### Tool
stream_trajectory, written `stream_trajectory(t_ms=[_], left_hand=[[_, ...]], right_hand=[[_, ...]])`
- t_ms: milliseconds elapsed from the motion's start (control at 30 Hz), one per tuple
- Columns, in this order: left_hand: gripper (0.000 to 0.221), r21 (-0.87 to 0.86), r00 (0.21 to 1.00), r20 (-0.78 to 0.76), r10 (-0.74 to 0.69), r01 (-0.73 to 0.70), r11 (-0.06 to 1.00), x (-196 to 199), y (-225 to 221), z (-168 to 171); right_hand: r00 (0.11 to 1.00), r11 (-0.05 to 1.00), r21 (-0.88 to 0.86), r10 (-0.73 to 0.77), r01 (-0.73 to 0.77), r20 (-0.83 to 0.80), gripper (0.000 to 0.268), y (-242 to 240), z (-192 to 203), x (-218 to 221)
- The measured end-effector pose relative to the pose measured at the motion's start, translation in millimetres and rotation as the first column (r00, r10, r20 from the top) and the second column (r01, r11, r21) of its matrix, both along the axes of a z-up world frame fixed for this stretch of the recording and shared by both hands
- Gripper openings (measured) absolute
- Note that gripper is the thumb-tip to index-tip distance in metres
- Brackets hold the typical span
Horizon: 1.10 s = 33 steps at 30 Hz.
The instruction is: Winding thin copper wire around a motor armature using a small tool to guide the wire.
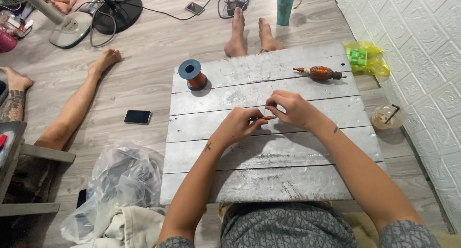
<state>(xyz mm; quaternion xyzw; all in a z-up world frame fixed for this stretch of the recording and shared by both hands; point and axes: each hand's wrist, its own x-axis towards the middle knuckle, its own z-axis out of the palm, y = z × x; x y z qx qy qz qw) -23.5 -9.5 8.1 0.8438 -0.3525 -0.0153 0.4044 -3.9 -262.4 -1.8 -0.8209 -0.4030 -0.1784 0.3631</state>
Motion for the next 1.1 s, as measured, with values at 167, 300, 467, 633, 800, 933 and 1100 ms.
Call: stream_trajectory(t_ms=[167,300,467,633,800,933,1100], left_hand=[[0.023,0.233,0.991,0.012,0.133,-0.132,0.963,-0.9,-5.8,-6.6],[0.020,0.103,0.978,-0.029,0.207,-0.203,0.974,12.0,1.9,-16.2],[0.017,-0.091,0.966,-0.139,0.220,-0.234,0.968,22.1,10.4,-27.8],[0.022,-0.265,0.950,-0.238,0.202,-0.263,0.928,17.7,7.7,-26.2],[0.018,-0.289,0.981,-0.192,0.030,-0.086,0.954,3.9,3.9,-10.8],[0.014,-0.168,0.991,-0.123,-0.053,0.032,0.985,2.5,2.7,-10.4],[0.026,0.308,0.989,0.026,0.148,-0.148,0.940,3.3,-4.0,-13.0]], right_hand=[[0.994,0.983,-0.167,-0.055,0.070,0.091,0.011,9.1,-2.7,-7.5],[0.990,0.959,-0.248,-0.142,0.137,-0.002,0.007,16.7,-13.0,-10.3],[0.974,0.979,-0.131,-0.173,0.154,-0.145,0.014,17.6,-27.9,-2.8],[0.932,0.986,0.009,-0.152,0.164,-0.328,0.012,12.2,-42.7,8.3],[0.909,0.992,0.094,-0.035,0.081,-0.415,0.004,5.7,-19.7,3.3],[0.963,0.999,-0.026,-0.035,0.029,-0.267,0.003,1.9,5.8,-4.1],[0.996,0.954,-0.287,-0.084,0.090,0.034,0.006,16.0,0.1,-15.0]])
